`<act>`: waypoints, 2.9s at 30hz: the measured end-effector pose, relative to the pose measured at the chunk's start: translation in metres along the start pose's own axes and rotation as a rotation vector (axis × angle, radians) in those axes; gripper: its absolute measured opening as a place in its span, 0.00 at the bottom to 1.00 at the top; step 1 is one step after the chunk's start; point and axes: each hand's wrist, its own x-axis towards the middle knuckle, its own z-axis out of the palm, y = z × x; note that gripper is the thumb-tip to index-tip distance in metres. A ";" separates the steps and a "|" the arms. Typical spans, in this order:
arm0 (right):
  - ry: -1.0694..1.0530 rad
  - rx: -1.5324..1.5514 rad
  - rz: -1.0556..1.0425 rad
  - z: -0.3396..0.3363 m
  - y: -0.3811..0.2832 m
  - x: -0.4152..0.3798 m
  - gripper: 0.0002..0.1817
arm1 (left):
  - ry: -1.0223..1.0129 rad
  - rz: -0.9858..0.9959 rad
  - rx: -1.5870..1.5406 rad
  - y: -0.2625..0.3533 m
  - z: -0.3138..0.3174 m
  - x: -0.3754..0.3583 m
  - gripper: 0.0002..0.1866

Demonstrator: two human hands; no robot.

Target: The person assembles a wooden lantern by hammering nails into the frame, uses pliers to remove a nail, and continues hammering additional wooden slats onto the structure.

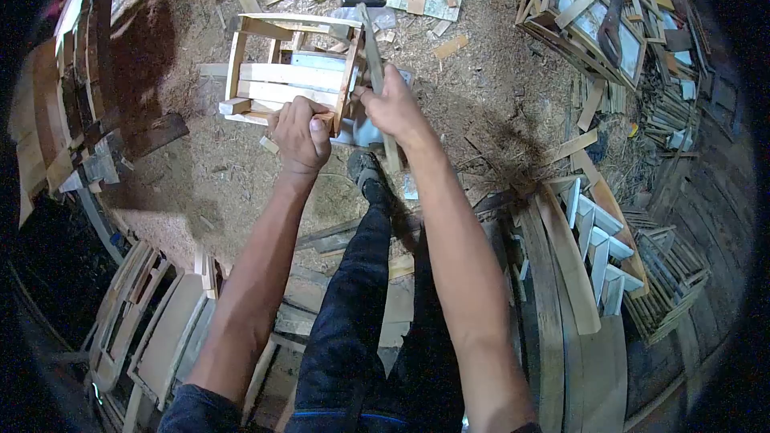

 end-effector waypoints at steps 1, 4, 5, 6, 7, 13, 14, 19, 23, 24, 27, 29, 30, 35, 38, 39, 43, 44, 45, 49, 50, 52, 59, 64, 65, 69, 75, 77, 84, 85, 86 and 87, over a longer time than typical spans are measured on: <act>-0.002 -0.003 0.000 -0.004 -0.003 -0.001 0.16 | -0.004 -0.003 -0.007 0.001 -0.001 -0.002 0.26; -0.033 -0.095 0.129 -0.012 -0.023 -0.003 0.15 | -0.002 -0.005 -0.011 0.003 -0.001 0.000 0.26; 0.019 -0.063 0.178 -0.011 -0.029 -0.004 0.14 | -0.004 -0.001 -0.005 0.003 -0.001 0.000 0.26; 0.067 -0.029 0.226 -0.007 -0.037 -0.006 0.14 | -0.003 -0.002 -0.003 0.001 -0.002 0.000 0.26; 0.116 0.004 0.273 -0.005 -0.047 -0.007 0.14 | 0.008 0.007 0.004 -0.001 -0.003 0.001 0.26; 0.390 -0.303 0.016 -0.099 -0.136 -0.011 0.07 | -0.015 -0.006 -0.046 0.003 -0.005 0.004 0.28; 0.349 -0.308 -0.020 -0.105 -0.139 -0.021 0.06 | -0.004 -0.003 -0.052 0.003 -0.004 0.007 0.28; 0.397 -0.375 0.210 -0.062 -0.070 -0.080 0.09 | -0.081 -0.015 -0.043 0.000 -0.007 -0.001 0.18; 0.423 -0.451 -0.020 -0.032 0.011 -0.090 0.19 | -0.121 -0.004 -0.030 0.003 -0.013 0.000 0.20; 0.415 -0.438 -0.069 -0.026 0.017 -0.091 0.19 | -0.128 0.006 -0.038 0.002 -0.016 0.002 0.13; 0.437 -0.366 -0.134 -0.005 0.011 -0.105 0.19 | -0.178 -0.068 -0.247 0.009 -0.030 0.007 0.07; 0.506 -0.279 -0.188 0.010 -0.014 -0.118 0.19 | -0.127 -0.077 -0.339 0.017 -0.038 0.010 0.04; 0.528 -0.313 -0.191 0.012 -0.019 -0.122 0.19 | -0.052 -0.112 -0.352 0.025 -0.044 0.013 0.04; 0.582 -0.493 0.162 0.000 -0.082 -0.121 0.23 | 0.035 -0.299 -0.586 0.084 -0.076 0.036 0.06; 0.594 -0.495 0.081 -0.035 -0.073 -0.095 0.23 | 0.023 -0.247 -0.642 0.128 -0.069 0.052 0.06; 0.606 -0.536 0.006 -0.053 -0.060 -0.084 0.23 | 0.013 -0.228 -0.663 0.143 -0.061 0.057 0.06; 0.498 -0.736 -0.151 -0.131 -0.020 -0.005 0.20 | -0.094 -0.642 -0.873 0.165 0.044 0.078 0.08; 0.493 -0.859 -0.109 -0.152 0.000 0.021 0.19 | -0.078 -0.657 -0.873 0.160 0.079 0.088 0.08; 0.465 -0.870 -0.120 -0.173 0.007 0.058 0.19 | -0.074 -0.790 -0.900 0.150 0.117 0.102 0.09; 0.194 -1.095 -0.068 -0.243 0.065 0.170 0.20 | 0.061 -0.892 -0.907 0.103 0.282 0.121 0.12; 0.122 -1.141 -0.081 -0.256 0.076 0.193 0.19 | 0.018 -0.864 -0.795 0.093 0.311 0.127 0.13; 0.093 -1.108 -0.108 -0.267 0.082 0.230 0.18 | -0.028 -0.854 -0.692 0.075 0.361 0.140 0.15; 0.066 -1.209 -0.650 -0.291 0.081 0.342 0.15 | 0.107 -0.948 -0.830 0.031 0.470 0.186 0.16; 0.071 -1.466 -0.598 -0.268 0.047 0.424 0.19 | 0.216 -1.031 -0.994 0.035 0.466 0.209 0.15; 0.009 -1.609 -0.442 -0.268 0.040 0.432 0.19 | 0.229 -1.028 -0.991 0.035 0.464 0.206 0.15; -0.079 -1.501 -0.222 -0.271 0.032 0.438 0.15 | 0.205 -1.063 -0.911 0.040 0.440 0.189 0.14; -0.088 -0.964 -0.228 -0.284 -0.008 0.332 0.15 | 0.059 -1.048 -1.060 0.112 0.301 0.184 0.12; -0.227 -0.752 -0.283 -0.280 -0.038 0.268 0.13 | -0.025 -1.039 -1.118 0.154 0.226 0.171 0.12; -0.355 -0.927 -0.356 -0.225 -0.131 0.058 0.17 | -0.058 -0.630 -0.486 0.159 -0.026 0.081 0.09; -0.351 -0.952 -0.399 -0.216 -0.130 0.039 0.17 | 0.028 -0.568 -0.320 0.138 -0.038 0.065 0.11; -0.332 -0.941 -0.400 -0.205 -0.124 0.024 0.17 | -0.072 -0.567 -0.206 0.120 -0.051 0.061 0.17; -0.315 -0.928 -0.405 -0.193 -0.117 0.011 0.17 | -0.168 -0.562 -0.088 0.102 -0.059 0.061 0.24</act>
